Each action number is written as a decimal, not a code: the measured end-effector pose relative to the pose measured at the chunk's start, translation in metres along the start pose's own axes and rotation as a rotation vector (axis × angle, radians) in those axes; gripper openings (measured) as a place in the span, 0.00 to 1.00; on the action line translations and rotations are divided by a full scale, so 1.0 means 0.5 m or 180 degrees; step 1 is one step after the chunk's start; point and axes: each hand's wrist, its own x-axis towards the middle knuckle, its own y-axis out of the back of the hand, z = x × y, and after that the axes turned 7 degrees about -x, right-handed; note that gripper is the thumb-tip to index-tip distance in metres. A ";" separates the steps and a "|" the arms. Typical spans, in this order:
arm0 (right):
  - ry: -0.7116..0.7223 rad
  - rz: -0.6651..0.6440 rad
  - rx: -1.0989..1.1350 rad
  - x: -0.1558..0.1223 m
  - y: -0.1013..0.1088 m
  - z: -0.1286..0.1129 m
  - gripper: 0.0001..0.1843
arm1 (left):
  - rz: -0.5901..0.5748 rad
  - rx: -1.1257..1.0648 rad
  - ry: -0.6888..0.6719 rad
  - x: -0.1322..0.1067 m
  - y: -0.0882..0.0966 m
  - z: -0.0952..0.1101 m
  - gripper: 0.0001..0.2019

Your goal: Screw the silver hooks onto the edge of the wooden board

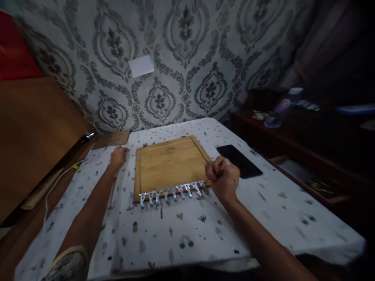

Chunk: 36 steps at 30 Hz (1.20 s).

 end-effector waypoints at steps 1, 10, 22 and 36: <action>-0.0009 0.0035 0.0015 0.000 0.000 0.000 0.26 | -0.0008 0.0020 0.0017 0.000 0.003 0.001 0.18; 0.0007 0.0012 -0.0052 -0.004 0.001 0.000 0.26 | 0.0255 -0.0022 0.0147 -0.013 0.024 0.012 0.14; 0.0088 0.0019 0.0041 -0.002 0.001 0.001 0.27 | 0.0589 -0.0949 0.0654 -0.066 0.075 0.017 0.04; -0.0014 -0.0004 -0.0179 -0.002 -0.001 -0.007 0.29 | -0.0822 -0.3626 -0.0526 -0.176 0.056 0.314 0.10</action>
